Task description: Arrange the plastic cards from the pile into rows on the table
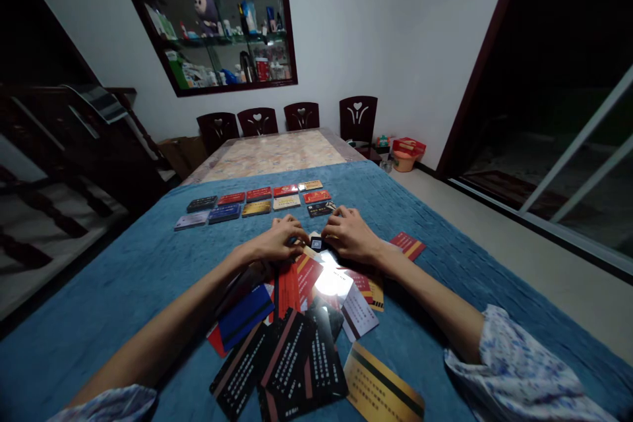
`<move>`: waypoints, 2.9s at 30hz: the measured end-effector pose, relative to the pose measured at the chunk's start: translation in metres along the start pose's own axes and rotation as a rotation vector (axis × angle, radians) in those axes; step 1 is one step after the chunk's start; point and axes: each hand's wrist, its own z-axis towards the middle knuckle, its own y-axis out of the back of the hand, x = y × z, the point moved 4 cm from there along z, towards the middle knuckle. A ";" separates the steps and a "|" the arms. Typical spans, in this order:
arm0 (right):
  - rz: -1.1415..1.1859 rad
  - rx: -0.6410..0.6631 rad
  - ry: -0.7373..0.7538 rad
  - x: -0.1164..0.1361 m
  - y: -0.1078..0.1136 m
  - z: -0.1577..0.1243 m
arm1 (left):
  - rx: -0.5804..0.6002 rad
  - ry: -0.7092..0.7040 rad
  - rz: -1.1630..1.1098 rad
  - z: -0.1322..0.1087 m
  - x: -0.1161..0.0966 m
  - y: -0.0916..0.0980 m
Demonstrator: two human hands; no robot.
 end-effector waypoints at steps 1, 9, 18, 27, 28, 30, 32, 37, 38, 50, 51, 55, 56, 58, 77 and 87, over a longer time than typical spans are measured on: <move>0.002 0.004 0.006 0.002 0.000 0.001 | 0.003 0.014 -0.001 0.001 0.001 0.000; 0.012 0.067 -0.003 0.013 -0.001 0.019 | -0.104 0.162 -0.008 0.003 0.019 0.003; 0.036 0.142 -0.128 0.021 -0.009 0.041 | -0.189 0.366 0.030 -0.001 0.047 0.003; 0.064 0.204 -0.220 0.018 -0.020 0.057 | -0.295 0.405 0.007 -0.004 0.054 0.005; 0.066 0.208 -0.218 0.018 -0.020 0.057 | -0.288 0.405 0.001 -0.005 0.054 0.005; 0.064 0.216 -0.214 0.018 -0.019 0.056 | -0.272 0.399 -0.005 -0.005 0.053 0.006; 0.050 0.227 -0.205 0.019 -0.018 0.056 | -0.268 0.380 -0.010 -0.006 0.053 0.007; -0.019 0.251 -0.158 0.019 -0.014 0.054 | -0.261 0.295 -0.041 -0.008 0.056 0.012; -0.032 0.251 -0.148 0.019 -0.013 0.054 | -0.258 0.271 -0.040 -0.009 0.057 0.013; -0.076 0.166 -0.032 0.011 -0.014 0.052 | -0.160 0.111 -0.078 -0.004 0.060 0.012; -0.078 0.130 -0.014 0.010 -0.015 0.052 | -0.161 0.114 -0.081 -0.004 0.060 0.012; -0.093 -0.064 0.037 0.008 -0.015 0.052 | -0.245 0.146 -0.110 -0.006 0.063 0.020; -0.099 -0.113 0.045 0.008 -0.015 0.053 | -0.269 0.153 -0.120 -0.007 0.063 0.022; -0.107 -0.197 0.065 0.007 -0.014 0.053 | -0.305 0.156 -0.146 -0.008 0.062 0.026; -0.106 -0.126 -0.101 0.004 -0.021 0.053 | -0.430 0.088 -0.127 -0.011 0.056 0.025; -0.148 -0.011 -0.164 0.011 -0.027 0.052 | -0.364 0.109 0.062 -0.011 0.049 0.018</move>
